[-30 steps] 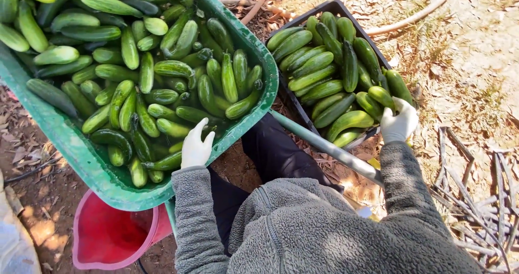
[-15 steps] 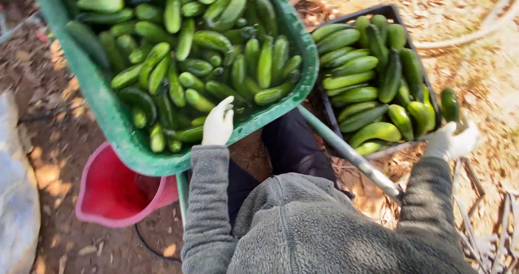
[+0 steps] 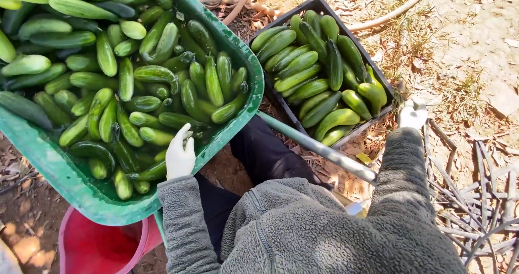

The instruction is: Sorting cucumbers by hand from a large green wash bin into a black plastic crate.

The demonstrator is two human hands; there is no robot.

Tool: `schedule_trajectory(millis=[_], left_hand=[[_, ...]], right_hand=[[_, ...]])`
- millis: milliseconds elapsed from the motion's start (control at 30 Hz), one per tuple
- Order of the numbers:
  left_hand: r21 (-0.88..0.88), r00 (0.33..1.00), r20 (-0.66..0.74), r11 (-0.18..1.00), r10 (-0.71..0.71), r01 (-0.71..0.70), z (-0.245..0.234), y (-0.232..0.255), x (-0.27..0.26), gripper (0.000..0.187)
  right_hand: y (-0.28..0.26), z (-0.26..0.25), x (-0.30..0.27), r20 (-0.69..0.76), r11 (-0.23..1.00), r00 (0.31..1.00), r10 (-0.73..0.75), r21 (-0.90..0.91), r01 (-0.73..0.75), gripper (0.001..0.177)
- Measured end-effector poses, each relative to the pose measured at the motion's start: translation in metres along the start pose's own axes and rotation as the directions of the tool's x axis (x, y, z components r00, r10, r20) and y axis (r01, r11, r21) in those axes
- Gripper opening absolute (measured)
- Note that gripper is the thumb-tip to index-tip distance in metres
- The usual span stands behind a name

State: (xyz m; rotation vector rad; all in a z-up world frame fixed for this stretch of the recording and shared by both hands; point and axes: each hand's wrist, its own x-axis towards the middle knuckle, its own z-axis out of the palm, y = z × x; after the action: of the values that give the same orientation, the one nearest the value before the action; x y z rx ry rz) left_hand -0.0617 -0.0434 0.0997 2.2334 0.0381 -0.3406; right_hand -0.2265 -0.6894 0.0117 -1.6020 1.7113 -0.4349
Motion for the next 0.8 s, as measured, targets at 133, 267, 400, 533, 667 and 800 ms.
schedule_trajectory(millis=[133,267,400,533,667,800], left_hand=[[0.009,0.993,-0.092,0.998,0.068,-0.068,0.007,-0.02,0.01,0.043],[-0.268,0.974,-0.222,0.958,0.043,-0.103,-0.004,-0.045,0.009,0.041],[-0.227,0.943,-0.328,0.965,0.053,-0.133,-0.026,-0.06,0.005,0.046],[-0.137,0.901,-0.423,0.976,0.098,-0.171,-0.041,-0.099,-0.002,0.041],[0.014,0.879,-0.476,1.0,-0.015,0.024,-0.057,-0.139,-0.014,0.045],[0.029,0.861,-0.508,0.999,-0.021,0.042,-0.077,-0.15,-0.033,0.045]], right_hand=[[0.098,0.04,0.129,-0.314,0.873,0.82,-0.478,-0.064,0.484,0.024],[-0.011,0.045,0.024,-0.362,0.517,0.49,-0.793,0.023,0.855,0.034],[-0.121,0.075,-0.133,-0.048,-0.031,-0.027,-0.998,0.096,0.995,0.008],[-0.187,0.115,-0.312,0.452,-0.007,-0.166,-0.877,0.332,0.943,0.017],[-0.176,0.165,-0.429,0.639,-0.059,-0.415,-0.647,0.501,0.863,0.017],[-0.156,0.199,-0.512,0.697,-0.149,-0.622,-0.358,0.614,0.775,0.024]])
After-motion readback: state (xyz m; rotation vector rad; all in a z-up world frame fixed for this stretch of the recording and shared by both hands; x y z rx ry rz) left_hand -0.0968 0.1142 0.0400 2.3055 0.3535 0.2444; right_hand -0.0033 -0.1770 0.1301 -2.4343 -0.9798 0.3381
